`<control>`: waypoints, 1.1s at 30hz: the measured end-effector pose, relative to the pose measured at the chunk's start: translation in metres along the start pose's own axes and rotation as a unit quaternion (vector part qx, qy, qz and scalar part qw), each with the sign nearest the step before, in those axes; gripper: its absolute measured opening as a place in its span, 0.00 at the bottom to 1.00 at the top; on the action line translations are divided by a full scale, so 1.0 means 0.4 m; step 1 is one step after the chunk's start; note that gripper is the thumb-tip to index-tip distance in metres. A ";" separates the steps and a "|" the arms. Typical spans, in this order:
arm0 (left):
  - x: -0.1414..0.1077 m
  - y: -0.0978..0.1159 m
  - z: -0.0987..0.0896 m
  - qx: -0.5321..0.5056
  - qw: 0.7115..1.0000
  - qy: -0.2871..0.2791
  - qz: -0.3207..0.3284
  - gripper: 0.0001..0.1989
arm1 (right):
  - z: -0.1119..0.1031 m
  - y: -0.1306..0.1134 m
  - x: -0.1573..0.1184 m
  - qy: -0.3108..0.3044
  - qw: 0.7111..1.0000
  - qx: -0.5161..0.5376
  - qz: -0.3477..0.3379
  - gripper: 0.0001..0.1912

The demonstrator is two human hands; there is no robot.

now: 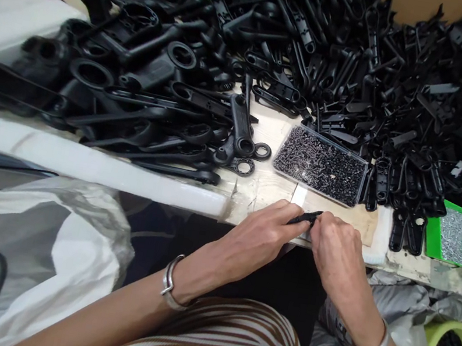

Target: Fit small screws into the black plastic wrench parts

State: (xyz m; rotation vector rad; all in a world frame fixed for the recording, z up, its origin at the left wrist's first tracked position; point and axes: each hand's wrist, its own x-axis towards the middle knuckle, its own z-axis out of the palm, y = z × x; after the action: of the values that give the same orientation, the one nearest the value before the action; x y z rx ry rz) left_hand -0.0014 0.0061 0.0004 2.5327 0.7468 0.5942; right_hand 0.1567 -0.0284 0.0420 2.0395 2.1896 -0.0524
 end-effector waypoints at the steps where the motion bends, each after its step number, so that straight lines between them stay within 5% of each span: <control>1: 0.000 -0.002 0.001 -0.003 1.000 0.001 0.001 0.10 | -0.005 -0.007 0.002 -0.010 0.999 -0.032 -0.006 0.10; 6: -0.004 -0.017 0.011 -0.033 0.999 0.010 0.018 0.13 | -0.039 -0.061 0.014 -0.069 0.986 -0.148 -0.028 0.11; 10: -0.006 -0.027 0.013 -0.076 0.997 0.011 0.001 0.14 | -0.046 -0.066 0.027 -0.071 0.988 -0.136 -0.029 0.12; 14: -0.005 -0.029 0.011 -0.087 0.996 0.021 -0.011 0.13 | -0.025 0.007 0.036 -0.068 0.995 0.073 -0.028 0.08; 20: -0.005 -0.033 0.020 -0.078 0.996 0.025 -0.019 0.10 | 0.012 0.079 0.003 -0.042 0.918 0.393 0.044 0.11; 25: -0.006 -0.022 0.010 -0.005 1.000 -0.019 -0.014 0.14 | 0.041 0.090 -0.054 0.009 0.886 0.448 0.117 0.11; 33: 0.009 -0.001 -0.018 0.067 0.995 -0.074 0.019 0.14 | 0.077 0.090 -0.083 0.019 0.840 0.524 0.138 0.15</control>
State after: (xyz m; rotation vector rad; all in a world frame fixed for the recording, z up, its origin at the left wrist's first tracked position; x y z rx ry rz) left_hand -0.0025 0.0106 0.0071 2.6845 0.7086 0.3752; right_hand 0.1974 -0.0622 0.0187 2.8098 2.0195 -1.4776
